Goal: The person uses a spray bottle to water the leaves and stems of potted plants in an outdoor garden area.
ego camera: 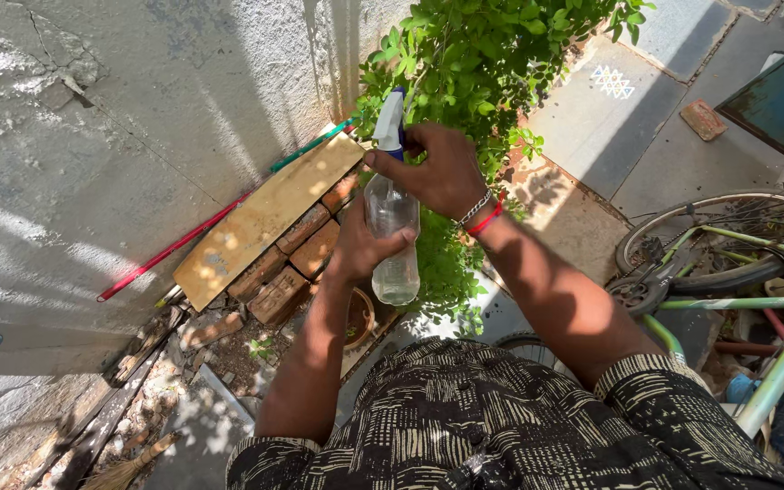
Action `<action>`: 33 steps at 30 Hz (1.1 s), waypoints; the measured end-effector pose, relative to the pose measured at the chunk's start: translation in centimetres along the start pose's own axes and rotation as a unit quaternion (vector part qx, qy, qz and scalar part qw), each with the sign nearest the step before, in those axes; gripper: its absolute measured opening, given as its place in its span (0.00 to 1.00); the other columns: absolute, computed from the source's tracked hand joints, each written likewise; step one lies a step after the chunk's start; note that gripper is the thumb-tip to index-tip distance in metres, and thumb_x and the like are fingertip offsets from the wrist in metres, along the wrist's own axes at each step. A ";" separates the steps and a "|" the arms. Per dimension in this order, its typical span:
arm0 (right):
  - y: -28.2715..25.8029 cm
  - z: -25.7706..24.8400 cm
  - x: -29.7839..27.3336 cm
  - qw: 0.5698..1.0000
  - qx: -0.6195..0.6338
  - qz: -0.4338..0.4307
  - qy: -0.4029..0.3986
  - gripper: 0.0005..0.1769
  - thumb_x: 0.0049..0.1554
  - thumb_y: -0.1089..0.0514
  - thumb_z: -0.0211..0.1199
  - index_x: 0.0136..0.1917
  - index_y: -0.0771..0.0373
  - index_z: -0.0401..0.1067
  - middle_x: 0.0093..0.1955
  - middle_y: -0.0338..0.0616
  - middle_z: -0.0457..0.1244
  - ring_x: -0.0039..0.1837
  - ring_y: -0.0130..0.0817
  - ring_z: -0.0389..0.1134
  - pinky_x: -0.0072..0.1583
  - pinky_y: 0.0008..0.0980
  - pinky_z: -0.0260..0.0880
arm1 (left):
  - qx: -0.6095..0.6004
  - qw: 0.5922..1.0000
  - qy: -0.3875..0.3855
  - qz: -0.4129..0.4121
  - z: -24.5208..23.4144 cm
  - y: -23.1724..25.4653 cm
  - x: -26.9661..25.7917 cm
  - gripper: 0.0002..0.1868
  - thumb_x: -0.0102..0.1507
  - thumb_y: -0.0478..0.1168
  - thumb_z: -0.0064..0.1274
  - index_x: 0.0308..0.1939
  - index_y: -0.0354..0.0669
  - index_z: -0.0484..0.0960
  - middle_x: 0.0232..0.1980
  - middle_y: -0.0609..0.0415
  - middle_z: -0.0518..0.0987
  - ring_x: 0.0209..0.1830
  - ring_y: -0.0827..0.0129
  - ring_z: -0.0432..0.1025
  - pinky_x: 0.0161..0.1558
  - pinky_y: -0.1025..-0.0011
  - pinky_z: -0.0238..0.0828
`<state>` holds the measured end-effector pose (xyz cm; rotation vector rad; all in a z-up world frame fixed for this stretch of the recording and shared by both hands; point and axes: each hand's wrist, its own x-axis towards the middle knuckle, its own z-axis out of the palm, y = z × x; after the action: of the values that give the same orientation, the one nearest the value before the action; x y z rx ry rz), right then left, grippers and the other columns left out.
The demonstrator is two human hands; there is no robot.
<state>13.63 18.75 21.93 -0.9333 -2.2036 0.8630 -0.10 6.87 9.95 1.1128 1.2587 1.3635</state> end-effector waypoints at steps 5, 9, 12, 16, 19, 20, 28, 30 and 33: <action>0.0 2.4 1.8 0.997 0.036 0.072 -0.016 0.31 0.53 0.35 0.71 0.41 0.69 0.78 0.33 0.47 0.68 0.35 0.31 0.67 0.40 0.34 0.66 | -0.041 0.998 0.021 0.031 -1.9 -2.1 2.2 0.54 0.51 0.49 0.72 0.73 0.37 0.58 0.61 0.48 0.76 0.59 0.65 0.74 0.62 0.65 0.71; -0.8 2.3 1.8 0.995 0.062 0.073 -0.004 0.28 0.53 0.37 0.72 0.44 0.68 0.79 0.35 0.45 0.70 0.37 0.27 0.70 0.41 0.31 0.70 | 0.006 0.999 0.002 0.047 -2.7 -0.7 2.6 0.48 0.51 0.48 0.70 0.70 0.34 0.66 0.61 0.48 0.78 0.60 0.66 0.76 0.63 0.65 0.72; -1.6 1.0 1.3 0.999 0.031 0.011 0.040 0.28 0.53 0.39 0.74 0.49 0.67 0.79 0.43 0.46 0.71 0.42 0.26 0.71 0.44 0.30 0.71 | 0.049 0.994 -0.041 0.087 -2.7 2.1 2.4 0.43 0.53 0.50 0.69 0.67 0.35 0.70 0.57 0.49 0.81 0.57 0.66 0.78 0.62 0.65 0.74; -2.0 -0.6 -0.2 0.996 0.067 0.027 0.053 0.25 0.57 0.42 0.71 0.53 0.66 0.77 0.45 0.46 0.69 0.45 0.27 0.71 0.47 0.29 0.74 | 0.128 0.987 -0.043 0.082 -0.8 5.8 2.2 0.41 0.50 0.52 0.68 0.61 0.36 0.70 0.50 0.47 0.83 0.50 0.63 0.81 0.54 0.65 0.76; -0.8 -2.1 -1.7 0.981 0.180 0.045 0.056 0.22 0.61 0.45 0.69 0.55 0.67 0.76 0.47 0.42 0.69 0.49 0.24 0.70 0.52 0.28 0.73 | 0.169 0.980 -0.048 0.095 1.4 7.6 2.2 0.38 0.50 0.53 0.69 0.56 0.36 0.72 0.46 0.46 0.85 0.46 0.61 0.84 0.49 0.64 0.79; -0.2 -2.3 -2.1 0.969 0.227 0.078 0.056 0.22 0.61 0.46 0.69 0.56 0.68 0.77 0.47 0.41 0.69 0.49 0.23 0.68 0.52 0.28 0.72 | 0.154 0.981 -0.055 0.101 2.1 7.9 2.0 0.37 0.52 0.53 0.69 0.56 0.36 0.71 0.46 0.45 0.85 0.46 0.60 0.84 0.49 0.64 0.80; 4.3 -6.0 -4.1 0.952 0.293 0.083 0.027 0.26 0.59 0.49 0.70 0.65 0.66 0.73 0.53 0.38 0.67 0.53 0.23 0.67 0.57 0.27 0.71 | 0.190 0.974 -0.034 0.118 7.9 8.1 1.8 0.42 0.54 0.53 0.70 0.61 0.34 0.66 0.47 0.41 0.83 0.44 0.50 0.82 0.45 0.59 0.80; 5.0 -6.9 -4.3 0.949 0.308 0.065 0.016 0.27 0.60 0.47 0.68 0.66 0.66 0.73 0.56 0.39 0.68 0.57 0.24 0.68 0.60 0.28 0.71 | 0.177 0.979 -0.017 0.104 9.5 8.0 2.0 0.44 0.54 0.54 0.70 0.64 0.34 0.65 0.47 0.41 0.83 0.43 0.49 0.83 0.45 0.59 0.81; 6.6 -8.0 -4.2 0.947 0.316 0.056 0.004 0.27 0.60 0.45 0.66 0.63 0.67 0.74 0.55 0.40 0.69 0.57 0.27 0.70 0.60 0.29 0.70 | 0.207 0.975 0.013 0.076 11.8 8.0 2.6 0.46 0.52 0.54 0.70 0.64 0.33 0.64 0.50 0.40 0.82 0.43 0.48 0.82 0.44 0.58 0.80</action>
<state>24.38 21.73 20.88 -0.7331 -1.6909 1.4948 10.77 10.90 18.67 1.5083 1.5480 1.2582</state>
